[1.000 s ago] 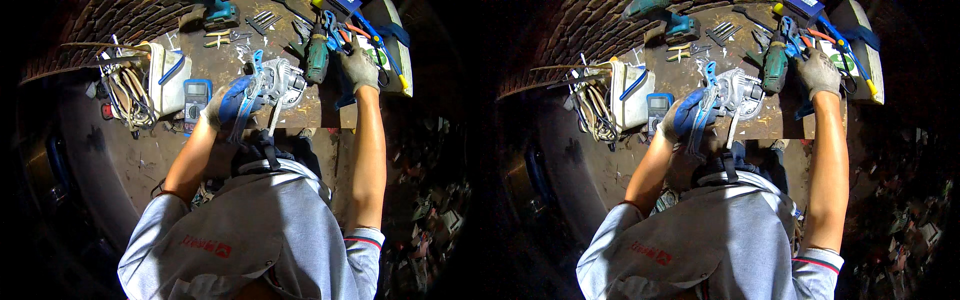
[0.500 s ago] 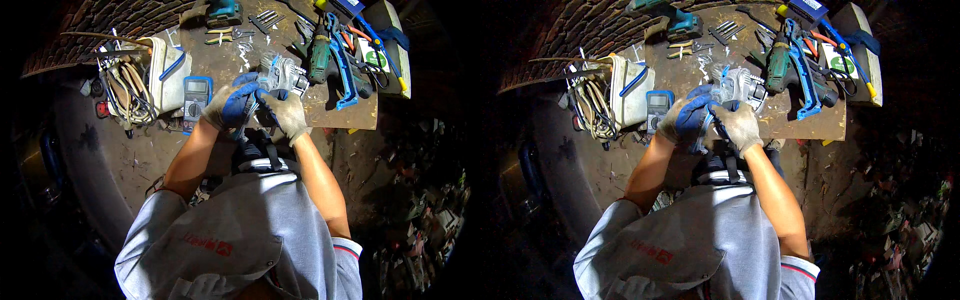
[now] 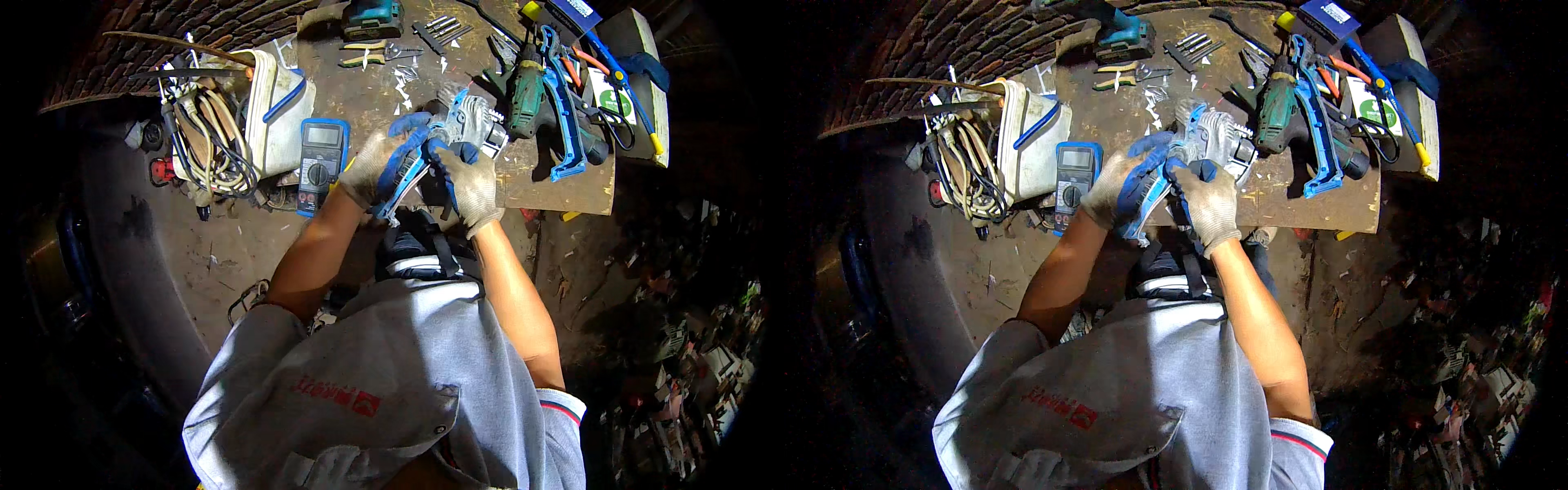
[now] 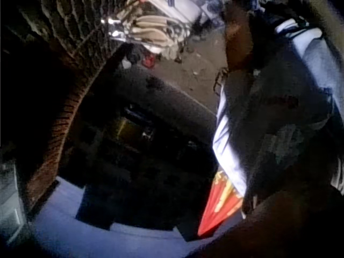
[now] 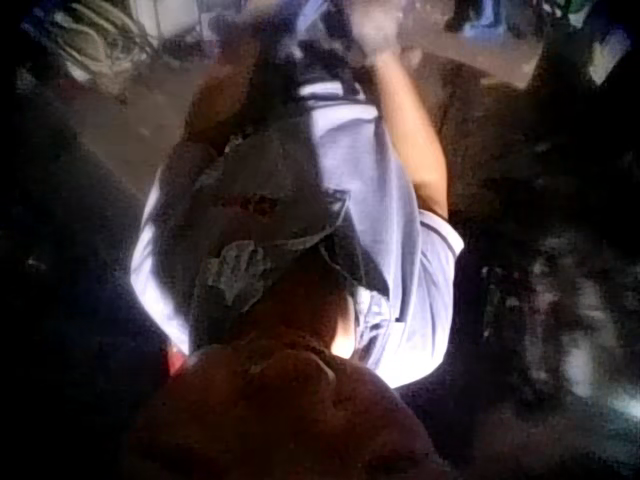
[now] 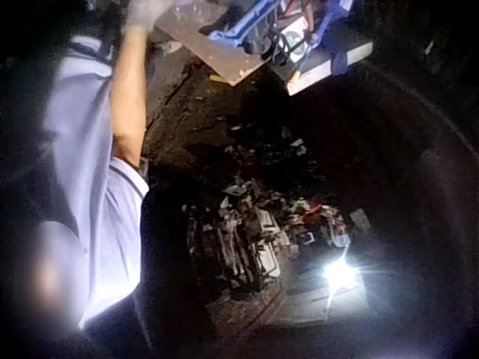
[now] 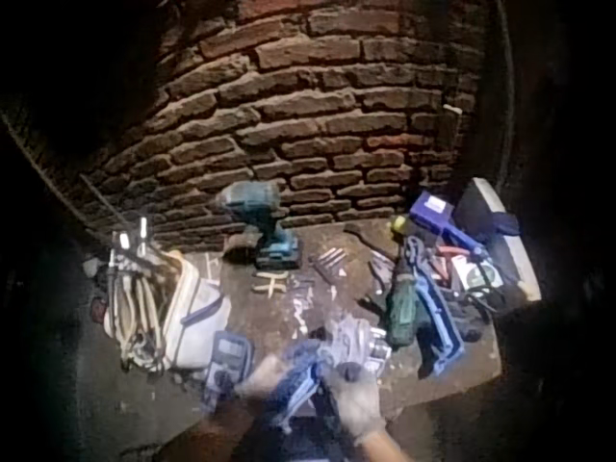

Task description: The person disassembles a handheld power tool, likely a jigsaw, on a cluttered workbench. They use a screwdriver to remove screws and separate the casing, then use a multimeter to test internal components. The person also uses a brush to clean the device's interior and continues to manipulate the internal parts with their hands.

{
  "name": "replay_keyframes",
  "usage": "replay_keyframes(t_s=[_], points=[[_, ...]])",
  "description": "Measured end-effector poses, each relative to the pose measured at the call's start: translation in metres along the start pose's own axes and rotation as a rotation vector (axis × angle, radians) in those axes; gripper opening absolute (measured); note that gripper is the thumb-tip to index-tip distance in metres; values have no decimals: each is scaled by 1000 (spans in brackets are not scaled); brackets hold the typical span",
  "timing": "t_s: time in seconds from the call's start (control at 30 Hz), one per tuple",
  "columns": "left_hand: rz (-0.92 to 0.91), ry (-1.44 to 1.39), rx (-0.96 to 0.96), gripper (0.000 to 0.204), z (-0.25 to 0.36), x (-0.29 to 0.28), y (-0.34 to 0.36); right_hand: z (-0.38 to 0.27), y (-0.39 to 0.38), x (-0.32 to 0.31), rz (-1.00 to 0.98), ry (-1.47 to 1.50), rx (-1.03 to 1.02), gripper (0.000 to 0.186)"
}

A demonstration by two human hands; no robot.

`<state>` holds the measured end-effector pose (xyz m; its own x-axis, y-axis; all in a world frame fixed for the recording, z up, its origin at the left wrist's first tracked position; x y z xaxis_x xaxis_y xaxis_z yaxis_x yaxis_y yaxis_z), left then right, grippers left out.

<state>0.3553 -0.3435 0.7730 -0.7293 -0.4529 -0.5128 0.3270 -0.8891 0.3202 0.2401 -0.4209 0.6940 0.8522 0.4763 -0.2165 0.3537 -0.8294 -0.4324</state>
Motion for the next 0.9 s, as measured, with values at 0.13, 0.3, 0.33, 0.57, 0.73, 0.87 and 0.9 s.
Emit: replay_keyframes(t_s=[0.13,0.3,0.33,0.57,0.73,0.87,0.9], points=[[81,-246,-265,43,-20,8,-13,-4,-9,1,102,-62,-16,33],[47,-43,-122,38,-10,7,-11,4,-1,2,17,65,-21,26],[67,-153,-236,38,-17,8,-12,3,-3,2,25,67,28,26],[169,-570,-622,49,-56,30,-36,-7,-13,6,83,29,37,29],[78,197,104,54,-13,9,-19,-1,-8,7,75,48,-7,31],[62,4,-140,49,-39,0,-26,-24,-9,11,-72,-167,-78,39],[74,5,-122,53,-39,0,-26,-21,-4,10,-85,-209,22,51]])
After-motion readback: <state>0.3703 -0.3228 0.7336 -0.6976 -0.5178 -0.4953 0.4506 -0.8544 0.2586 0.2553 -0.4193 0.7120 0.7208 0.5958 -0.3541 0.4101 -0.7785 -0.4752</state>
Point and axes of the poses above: each hand's wrist, its own y-axis towards the middle knuckle, its own x-axis out of the palm, z = x × y, the point moved 8 cm from there along y, towards the middle knuckle, and after that the axes turned 14 degrees about z, right-handed, at the moved point
